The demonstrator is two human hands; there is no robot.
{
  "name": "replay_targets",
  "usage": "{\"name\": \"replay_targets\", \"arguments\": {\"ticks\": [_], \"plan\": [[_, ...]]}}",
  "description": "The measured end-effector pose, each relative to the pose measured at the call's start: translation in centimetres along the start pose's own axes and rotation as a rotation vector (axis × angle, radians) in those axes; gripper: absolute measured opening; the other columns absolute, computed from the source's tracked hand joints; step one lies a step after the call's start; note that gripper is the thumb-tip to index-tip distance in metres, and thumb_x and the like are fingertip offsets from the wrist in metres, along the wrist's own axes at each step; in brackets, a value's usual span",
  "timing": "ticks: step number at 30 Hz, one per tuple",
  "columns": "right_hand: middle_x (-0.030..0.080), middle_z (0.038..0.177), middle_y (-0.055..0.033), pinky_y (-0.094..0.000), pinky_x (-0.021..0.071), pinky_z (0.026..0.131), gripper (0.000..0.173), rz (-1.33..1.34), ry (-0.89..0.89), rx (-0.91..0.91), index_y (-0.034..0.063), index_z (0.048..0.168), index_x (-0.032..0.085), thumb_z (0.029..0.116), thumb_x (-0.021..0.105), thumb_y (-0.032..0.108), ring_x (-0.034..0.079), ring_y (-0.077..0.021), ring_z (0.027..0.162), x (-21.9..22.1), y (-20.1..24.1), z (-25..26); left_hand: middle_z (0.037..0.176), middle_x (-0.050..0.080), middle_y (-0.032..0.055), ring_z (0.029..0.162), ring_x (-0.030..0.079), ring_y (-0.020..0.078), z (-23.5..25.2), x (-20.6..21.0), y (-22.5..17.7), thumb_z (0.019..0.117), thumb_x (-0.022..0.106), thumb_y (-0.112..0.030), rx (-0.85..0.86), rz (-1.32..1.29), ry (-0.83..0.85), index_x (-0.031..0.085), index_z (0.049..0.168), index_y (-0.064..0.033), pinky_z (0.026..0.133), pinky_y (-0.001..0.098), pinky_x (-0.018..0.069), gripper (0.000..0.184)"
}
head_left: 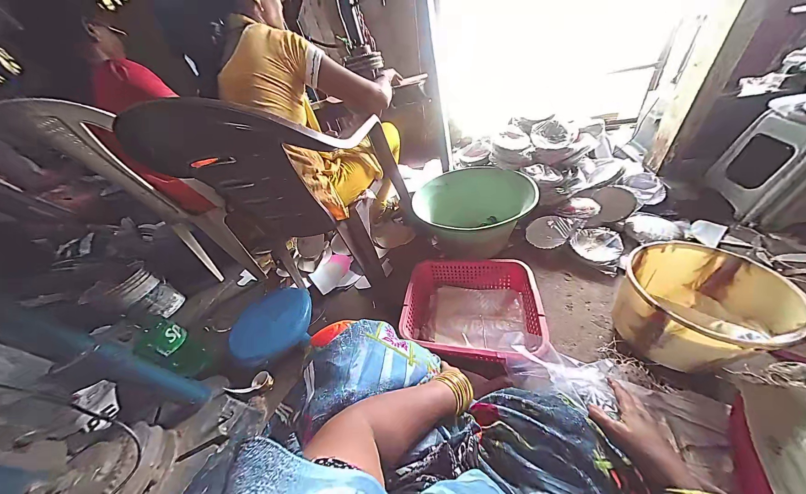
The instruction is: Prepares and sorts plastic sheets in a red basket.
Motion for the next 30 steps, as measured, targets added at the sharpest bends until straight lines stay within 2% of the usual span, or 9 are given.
{"name": "replay_targets", "arguments": {"ticks": [2,8,14,18,20,23,27,29,30], "plan": [[0.033,0.159,-0.0336,-0.0629,0.0269,0.119,0.083,0.000,-0.005,-0.026,-0.0072,0.156,0.033,0.0928,0.069,0.033,0.034,-0.0481,0.148,0.2,0.6,-0.6,0.141,0.052,0.0371,0.136,0.046,0.0528,1.1,0.3,0.0,0.1046,0.058,-0.021,-0.197,-0.388,0.162,0.048,0.142,0.0123,0.113,0.0691,0.0285,0.051],[0.034,0.157,-0.0367,-0.0652,0.0348,0.113,0.088,0.037,-0.176,-0.077,-0.0087,0.155,0.034,0.0880,0.074,0.031,0.041,-0.0526,0.141,0.5,4.3,-2.1,0.130,0.061,0.0345,0.127,0.056,0.0476,4.0,0.8,3.1,0.1067,0.054,-0.020,0.133,-0.344,0.168,0.060,0.131,0.0112,0.107,0.0643,0.0393,0.040],[0.040,0.152,-0.0377,-0.0695,0.0382,0.108,0.078,-0.073,-0.361,-0.310,-0.0111,0.151,0.039,0.0922,0.069,0.031,0.045,-0.0554,0.137,-0.5,13.6,0.5,0.132,0.064,0.0265,0.128,0.060,0.0391,0.4,-2.4,14.7,0.1083,0.050,-0.021,0.177,-0.628,-0.294,0.060,0.135,0.0049,0.113,0.0559,0.0405,0.039],[0.050,0.144,-0.0371,-0.0680,0.0467,0.097,0.073,-0.067,-0.595,-0.496,-0.0114,0.145,0.048,0.0899,0.061,0.036,0.055,-0.0542,0.127,0.0,23.4,2.2,0.121,0.070,0.0227,0.115,0.068,0.0297,1.3,6.6,25.6,0.1044,0.050,-0.010,-0.147,-1.144,-0.788,0.068,0.121,0.0078,0.107,0.0453,0.0498,0.030],[0.051,0.147,-0.0330,-0.0576,0.0480,0.105,0.064,0.024,-0.726,-0.664,-0.0135,0.139,0.053,0.0930,0.060,0.030,0.056,-0.0462,0.131,1.4,27.2,3.5,0.106,0.072,0.0220,0.097,0.071,0.0246,0.9,8.9,28.9,0.1036,0.052,-0.005,-0.399,-1.505,-1.025,0.068,0.113,0.0111,0.095,0.0397,0.0547,0.024],[0.058,0.141,-0.0275,-0.0488,0.0492,0.107,0.055,0.085,-0.814,-0.858,-0.0122,0.138,0.054,0.0965,0.058,0.024,0.061,-0.0359,0.128,6.1,29.5,6.7,0.096,0.070,0.0201,0.080,0.068,0.0156,-0.3,7.7,29.9,0.1106,0.042,-0.011,-0.316,-1.873,-1.234,0.062,0.113,0.0145,0.079,0.0297,0.0574,0.033],[0.069,0.133,-0.0158,-0.0476,0.0583,0.093,0.038,-0.080,-0.716,-0.894,-0.0026,0.125,0.070,0.0917,0.053,0.007,0.072,-0.0316,0.110,15.8,24.7,12.7,0.111,0.069,0.0215,0.096,0.068,0.0220,1.5,7.9,28.9,0.1061,0.049,-0.021,-0.202,-1.562,-1.197,0.063,0.121,0.0116,0.090,0.0378,0.0560,0.039],[0.066,0.138,-0.0175,-0.0542,0.0548,0.096,0.044,-0.208,-0.406,-0.712,-0.0009,0.131,0.068,0.0879,0.060,-0.001,0.069,-0.0370,0.116,19.4,21.4,14.5,0.125,0.066,0.0223,0.113,0.066,0.0264,2.1,7.5,27.7,0.0947,0.062,-0.034,-0.146,-1.208,-1.241,0.067,0.116,0.0106,0.099,0.0404,0.0535,0.050],[0.058,0.148,-0.0171,-0.0568,0.0455,0.107,0.049,-0.278,-0.156,-0.563,0.0012,0.141,0.061,0.0924,0.061,0.004,0.061,-0.0380,0.129,20.3,20.5,15.1,0.132,0.064,0.0222,0.124,0.062,0.0295,2.3,7.1,26.7,0.0912,0.065,-0.045,-0.094,-1.056,-1.268,0.070,0.108,0.0082,0.106,0.0425,0.0496,0.056]]}}
Point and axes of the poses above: each hand's wrist, its own z-axis towards the middle knuckle, its own x-axis out of the palm, y = z × x, the point moved 5 cm from there along z, towards the middle knuckle
